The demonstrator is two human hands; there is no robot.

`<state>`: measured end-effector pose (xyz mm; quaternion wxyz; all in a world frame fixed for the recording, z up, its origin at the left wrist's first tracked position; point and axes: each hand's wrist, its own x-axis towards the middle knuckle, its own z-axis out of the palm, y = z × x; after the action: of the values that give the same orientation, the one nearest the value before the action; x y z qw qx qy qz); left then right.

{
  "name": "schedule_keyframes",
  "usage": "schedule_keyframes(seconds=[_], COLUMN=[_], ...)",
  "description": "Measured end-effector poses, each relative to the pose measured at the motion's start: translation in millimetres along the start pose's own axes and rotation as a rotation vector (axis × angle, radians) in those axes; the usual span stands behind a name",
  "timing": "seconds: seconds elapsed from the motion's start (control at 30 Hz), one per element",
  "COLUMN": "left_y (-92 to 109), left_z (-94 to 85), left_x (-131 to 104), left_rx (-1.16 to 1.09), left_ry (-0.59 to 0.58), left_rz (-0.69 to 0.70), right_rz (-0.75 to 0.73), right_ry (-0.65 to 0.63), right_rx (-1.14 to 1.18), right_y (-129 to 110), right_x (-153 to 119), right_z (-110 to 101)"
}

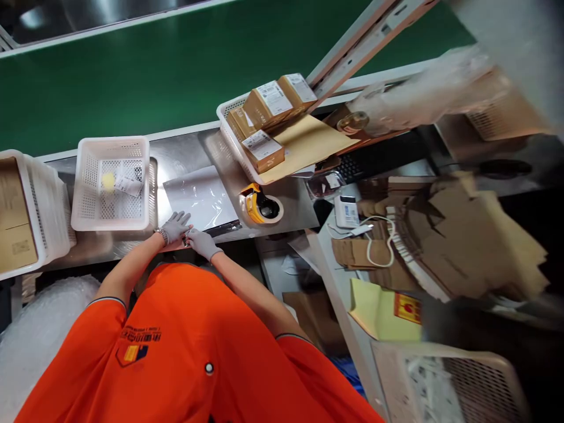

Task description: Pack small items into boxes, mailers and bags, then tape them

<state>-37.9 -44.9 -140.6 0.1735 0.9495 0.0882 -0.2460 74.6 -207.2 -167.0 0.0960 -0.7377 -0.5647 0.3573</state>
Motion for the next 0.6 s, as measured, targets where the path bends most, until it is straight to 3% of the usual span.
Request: schedule_keyframes(seconds=[0.2,0.33,0.47,0.6], left_y=[-1.9,-4.4,-8.1,-12.3], left_z=[-1.1,-0.9,2.2,5.1], left_x=[0.1,-0.7,-1.5,-2.1], left_rx=[-0.021,-0.001,0.023,0.035], left_ry=[0.012,0.007,0.014,0.033], left_rz=[0.008,0.017,0.048,0.055], right_rz=[0.002,-0.005,0.050,0.322], right_ry=[-0.027,-0.063,-0.072,0.035], right_rx=[-0.078,-0.094,0.007,0.263], right_y=[-13.9,-6.8,37.5,112.4], right_x=[0.0,-25.3,-92.1,-189.1], right_z=[-4.0,-6.7,-6.3,-18.6])
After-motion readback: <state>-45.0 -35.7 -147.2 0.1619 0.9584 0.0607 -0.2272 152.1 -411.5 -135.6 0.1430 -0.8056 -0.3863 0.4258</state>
